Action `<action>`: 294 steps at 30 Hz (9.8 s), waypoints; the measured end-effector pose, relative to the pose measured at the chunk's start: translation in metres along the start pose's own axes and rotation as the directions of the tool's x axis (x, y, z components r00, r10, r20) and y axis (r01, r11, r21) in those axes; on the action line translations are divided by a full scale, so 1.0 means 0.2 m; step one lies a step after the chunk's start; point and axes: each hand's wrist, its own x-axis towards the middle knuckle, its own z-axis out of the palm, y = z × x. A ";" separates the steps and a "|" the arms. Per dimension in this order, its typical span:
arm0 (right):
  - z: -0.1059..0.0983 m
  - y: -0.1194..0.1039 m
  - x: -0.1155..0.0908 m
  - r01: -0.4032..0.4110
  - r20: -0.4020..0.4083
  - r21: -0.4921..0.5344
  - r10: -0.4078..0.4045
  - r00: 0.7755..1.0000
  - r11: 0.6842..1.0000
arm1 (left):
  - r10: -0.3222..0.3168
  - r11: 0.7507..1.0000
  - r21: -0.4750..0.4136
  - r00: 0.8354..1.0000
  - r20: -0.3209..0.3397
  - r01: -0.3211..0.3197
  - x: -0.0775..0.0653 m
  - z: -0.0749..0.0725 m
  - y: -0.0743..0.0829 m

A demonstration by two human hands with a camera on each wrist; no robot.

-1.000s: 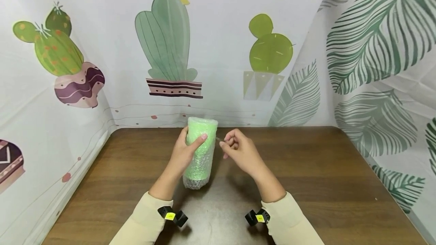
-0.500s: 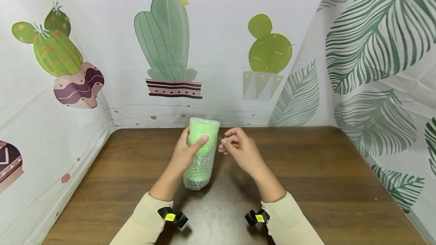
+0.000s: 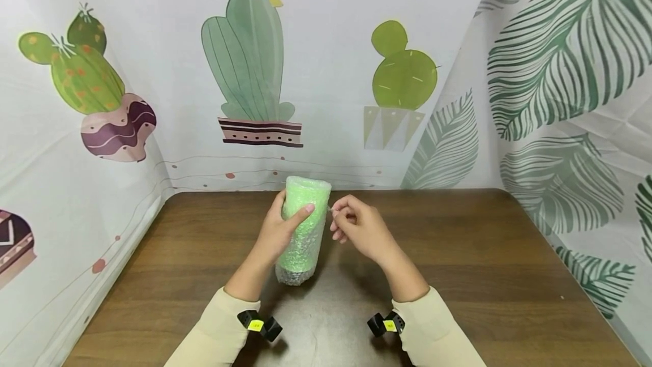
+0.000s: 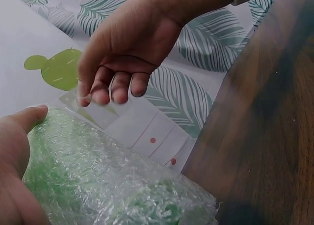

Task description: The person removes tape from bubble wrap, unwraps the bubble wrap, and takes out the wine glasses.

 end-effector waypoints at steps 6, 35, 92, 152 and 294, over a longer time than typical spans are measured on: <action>0.01 0.00 0.00 0.018 -0.033 -0.088 -0.021 0.999 0.996 | 0.007 1.000 -0.008 1.000 0.025 -0.007 -0.01 0.00 0.01; 0.01 0.02 0.01 0.101 -0.084 0.059 -0.096 0.992 0.993 | 0.000 0.998 0.062 0.998 0.058 -0.004 -0.03 0.03 0.02; 0.00 -0.01 0.02 0.089 -0.153 0.124 -0.069 0.986 0.988 | 0.085 0.973 -0.227 0.978 0.190 -0.040 -0.02 0.03 0.01; -0.01 -0.01 0.01 0.132 -0.136 0.164 -0.111 0.985 0.978 | 0.036 0.993 -0.117 0.994 0.099 -0.024 0.00 0.00 -0.01; -0.01 -0.05 -0.01 0.204 -0.138 0.175 -0.181 0.974 0.963 | -0.024 1.000 0.003 1.000 0.016 0.024 0.02 -0.01 -0.04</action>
